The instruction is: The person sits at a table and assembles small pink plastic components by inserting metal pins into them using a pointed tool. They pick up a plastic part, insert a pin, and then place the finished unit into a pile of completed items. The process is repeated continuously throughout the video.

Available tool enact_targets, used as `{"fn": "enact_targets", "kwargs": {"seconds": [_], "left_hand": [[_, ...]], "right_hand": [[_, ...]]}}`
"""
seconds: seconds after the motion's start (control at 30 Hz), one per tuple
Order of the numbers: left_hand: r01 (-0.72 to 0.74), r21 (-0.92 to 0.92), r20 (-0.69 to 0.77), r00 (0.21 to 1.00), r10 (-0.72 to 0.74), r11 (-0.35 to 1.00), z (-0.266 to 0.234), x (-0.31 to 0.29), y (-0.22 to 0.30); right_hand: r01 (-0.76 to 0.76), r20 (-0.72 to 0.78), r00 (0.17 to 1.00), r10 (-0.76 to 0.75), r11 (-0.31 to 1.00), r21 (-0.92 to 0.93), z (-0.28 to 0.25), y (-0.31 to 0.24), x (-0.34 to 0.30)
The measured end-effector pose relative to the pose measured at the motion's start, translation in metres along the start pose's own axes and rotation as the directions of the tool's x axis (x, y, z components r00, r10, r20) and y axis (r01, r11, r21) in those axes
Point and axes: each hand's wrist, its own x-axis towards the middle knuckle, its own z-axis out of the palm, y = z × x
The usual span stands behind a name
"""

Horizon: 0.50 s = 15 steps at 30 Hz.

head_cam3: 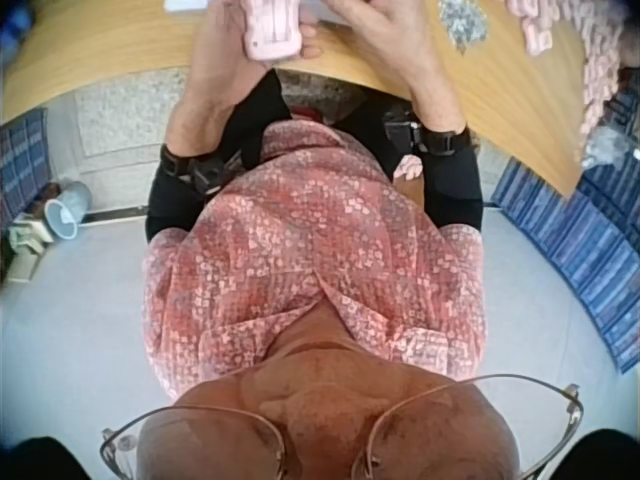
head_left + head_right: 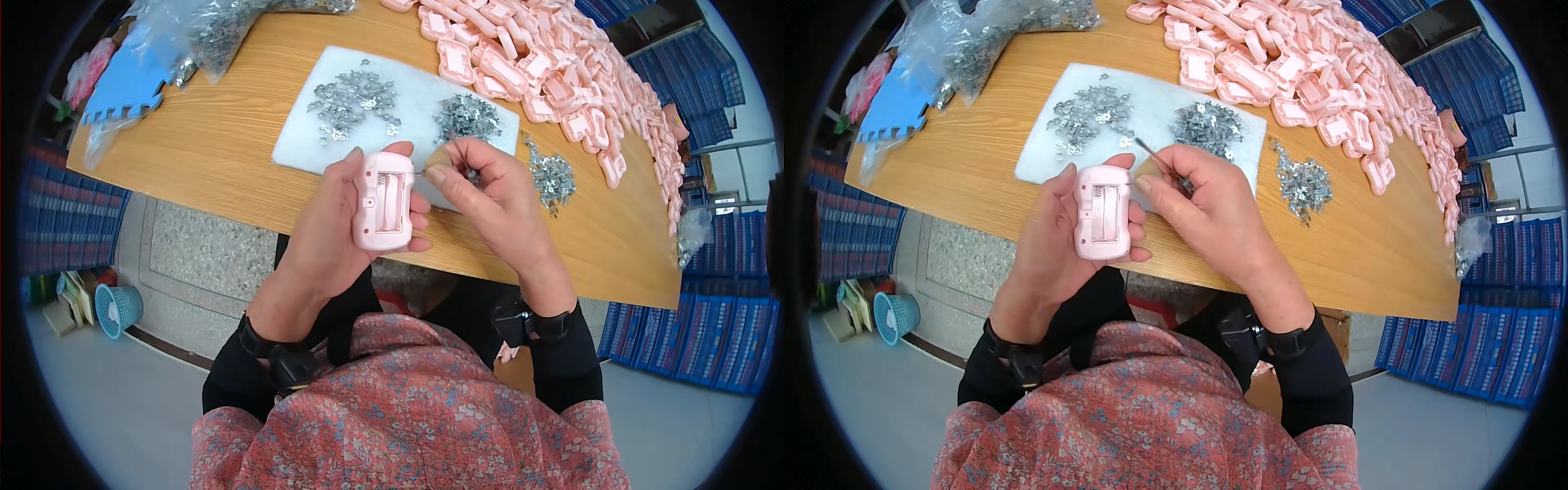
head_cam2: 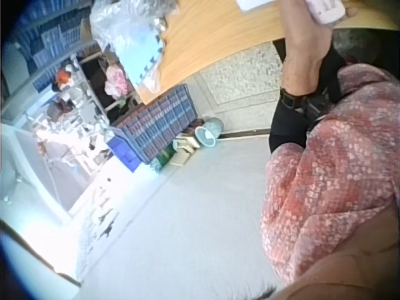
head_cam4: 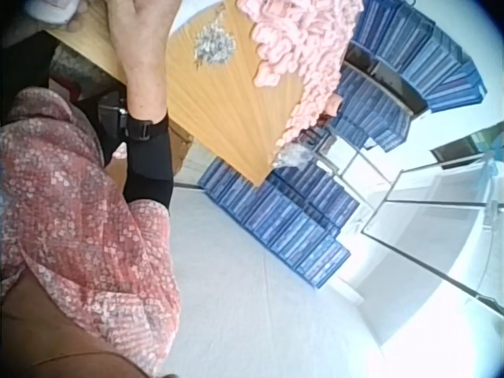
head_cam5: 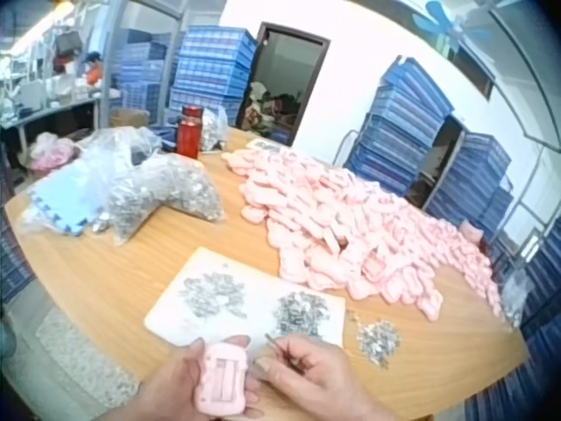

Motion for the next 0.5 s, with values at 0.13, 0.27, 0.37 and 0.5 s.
{"fn": "enact_targets", "kwargs": {"seconds": [0.13,0.27,0.37,0.5], "left_hand": [[0.078,0.018,-0.018,0.997,-0.077,0.997,0.007,0.001,0.002],[0.084,0.042,-0.005,0.996,-0.084,0.996,0.007,0.001,-0.002],[0.093,0.045,-0.013,0.996,-0.093,0.995,0.006,0.002,-0.004],[0.110,0.072,-0.081,0.991,-0.104,0.991,0.012,0.004,-0.003]], "right_hand": [[0.151,-0.010,0.988,-0.156,0.971,-0.184,0.003,-0.004,0.002],[0.236,0.001,0.968,-0.250,0.912,-0.336,0.005,-0.002,0.002],[0.268,-0.009,0.952,-0.306,0.848,-0.458,0.009,-0.003,0.000],[0.302,-0.024,0.906,-0.422,0.686,-0.662,0.021,-0.003,-0.006]]}}
